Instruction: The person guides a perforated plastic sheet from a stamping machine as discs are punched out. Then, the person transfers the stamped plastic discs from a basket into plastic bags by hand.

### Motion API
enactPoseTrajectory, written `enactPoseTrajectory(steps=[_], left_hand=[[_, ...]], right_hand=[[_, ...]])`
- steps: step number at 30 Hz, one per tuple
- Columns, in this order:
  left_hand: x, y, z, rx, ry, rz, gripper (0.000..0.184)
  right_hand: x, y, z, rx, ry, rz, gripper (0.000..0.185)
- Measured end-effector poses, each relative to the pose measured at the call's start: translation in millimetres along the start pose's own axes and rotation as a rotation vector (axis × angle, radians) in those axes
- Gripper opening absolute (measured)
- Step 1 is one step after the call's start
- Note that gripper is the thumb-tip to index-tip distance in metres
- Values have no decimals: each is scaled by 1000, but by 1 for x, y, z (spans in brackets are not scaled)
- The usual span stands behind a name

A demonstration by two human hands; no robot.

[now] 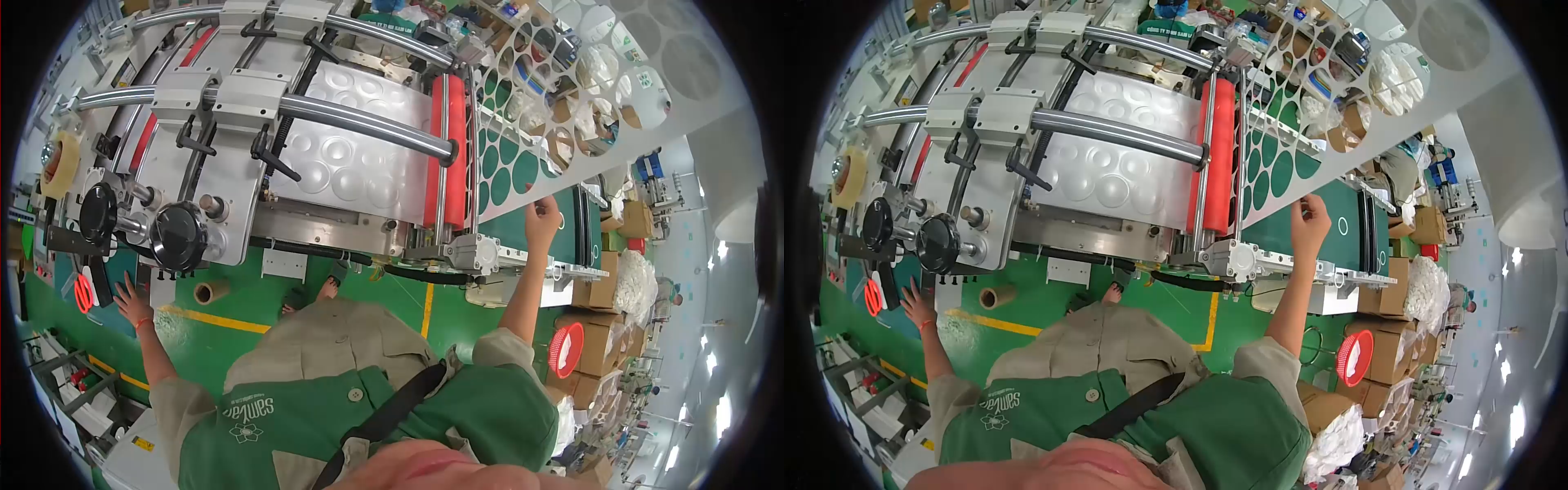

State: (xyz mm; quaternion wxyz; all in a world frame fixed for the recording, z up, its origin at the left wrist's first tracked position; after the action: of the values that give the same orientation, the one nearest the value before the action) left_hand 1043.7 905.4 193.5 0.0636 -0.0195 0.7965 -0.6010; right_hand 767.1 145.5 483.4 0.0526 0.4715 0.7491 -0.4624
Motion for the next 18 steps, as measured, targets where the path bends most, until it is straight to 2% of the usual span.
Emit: enactPoseTrajectory(steps=[2, 3, 5, 9, 11, 15, 18], left_hand=[[-10, -3, 18, 103, -194, -13, 96], [-12, -2, 25, 102, -189, -14, 96], [-18, -2, 35, 43, -337, -155, 102], [-21, -22, 32, 140, -341, -303, 112], [-23, -25, 29, 207, -320, -376, 117], [-26, -17, 26, 214, -305, -393, 119], [-27, -22, 22, 227, -302, -380, 118]], right_hand=[[4, -3, -6, 11, 1, 49, 12], [8, -3, -7, 13, 5, 49, 12], [14, -4, -10, 4, 2, 72, 12], [18, -5, -2, -175, 121, 73, 13], [18, 1, 6, -138, 126, -12, 16], [9, 32, 8, -352, 83, -384, 38], [-11, 44, -13, -298, -24, -554, 39]])
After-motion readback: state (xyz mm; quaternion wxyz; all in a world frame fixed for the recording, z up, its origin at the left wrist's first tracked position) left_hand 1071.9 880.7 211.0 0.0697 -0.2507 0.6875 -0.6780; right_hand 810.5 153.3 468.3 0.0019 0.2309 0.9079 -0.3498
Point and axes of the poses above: each hand's wrist, its own x-axis away from the middle knuckle, its own y-axis out of the palm, z = x × y, the point moved 1 cm from there along -x, towards the middle knuckle
